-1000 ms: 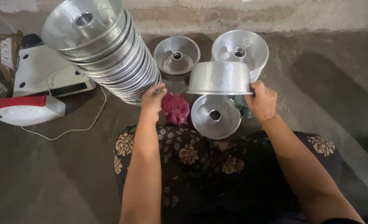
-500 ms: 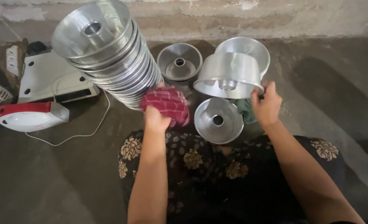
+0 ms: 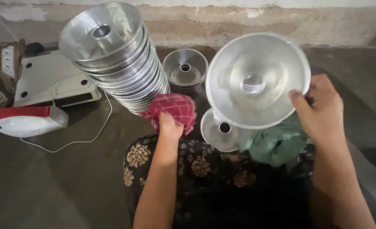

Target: The person sits on the floor and wipes the interior and exterior surfaces of several round metal parts using two cloths. They handle each part one at a time, rotating it to clean all sides, then place it into a stack.

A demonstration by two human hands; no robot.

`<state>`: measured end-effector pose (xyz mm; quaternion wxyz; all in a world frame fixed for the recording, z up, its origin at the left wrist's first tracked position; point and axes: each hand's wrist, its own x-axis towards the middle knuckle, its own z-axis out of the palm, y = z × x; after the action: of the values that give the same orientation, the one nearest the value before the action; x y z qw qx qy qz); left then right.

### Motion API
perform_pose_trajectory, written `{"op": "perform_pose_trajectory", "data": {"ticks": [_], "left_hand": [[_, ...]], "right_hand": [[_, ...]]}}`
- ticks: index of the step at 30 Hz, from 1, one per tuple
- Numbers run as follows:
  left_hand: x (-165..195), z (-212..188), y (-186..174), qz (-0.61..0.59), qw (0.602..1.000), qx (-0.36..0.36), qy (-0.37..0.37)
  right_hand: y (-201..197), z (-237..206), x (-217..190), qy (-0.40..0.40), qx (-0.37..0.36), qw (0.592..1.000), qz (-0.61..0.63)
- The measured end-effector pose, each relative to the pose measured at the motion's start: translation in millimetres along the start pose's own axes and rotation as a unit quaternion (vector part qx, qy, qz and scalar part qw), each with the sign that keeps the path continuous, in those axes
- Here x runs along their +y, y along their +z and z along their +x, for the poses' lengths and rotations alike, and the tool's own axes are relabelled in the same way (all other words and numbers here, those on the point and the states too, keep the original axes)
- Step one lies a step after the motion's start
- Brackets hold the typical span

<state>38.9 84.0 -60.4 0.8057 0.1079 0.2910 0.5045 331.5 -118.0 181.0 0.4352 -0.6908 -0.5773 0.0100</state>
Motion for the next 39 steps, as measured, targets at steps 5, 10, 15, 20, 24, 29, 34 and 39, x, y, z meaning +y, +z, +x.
{"op": "perform_pose_trajectory", "data": {"ticks": [5,10,15,20,24,29,34,39], "left_hand": [[1.2,-35.6,22.0,-0.076,0.980,-0.182,-0.010],[16.7,-59.4,22.9,-0.071,0.947,-0.295,-0.104],[19.2,-72.4,29.5,-0.056,0.956,-0.277,-0.079],[16.7,-83.6,35.4,-0.079,0.962,-0.259,0.031],[26.8,-81.2,24.3,-0.113,0.963,-0.242,0.035],[22.5,-69.9,17.7,-0.091,0.958,-0.271,0.028],[9.6,-81.2,21.7,-0.056,0.944,-0.322,0.053],[20.5,-96.3,32.4,-0.062,0.964,-0.257,0.005]], "right_hand": [[38.6,-2.5,-14.6,0.115,-0.111,0.979,0.129],[79.7,-13.8,-15.7,0.181,-0.136,0.938,0.261],[89.6,-19.6,-22.7,0.178,-0.121,0.937,0.274],[82.7,-22.0,-24.3,0.168,-0.046,0.954,0.244],[45.7,-7.6,-27.0,0.154,0.025,0.901,0.406],[11.0,26.6,-60.9,0.112,0.062,0.749,0.650],[66.8,21.3,-108.1,0.070,-0.157,0.825,0.539],[94.5,1.0,-118.3,-0.342,-0.160,0.925,0.050]]}}
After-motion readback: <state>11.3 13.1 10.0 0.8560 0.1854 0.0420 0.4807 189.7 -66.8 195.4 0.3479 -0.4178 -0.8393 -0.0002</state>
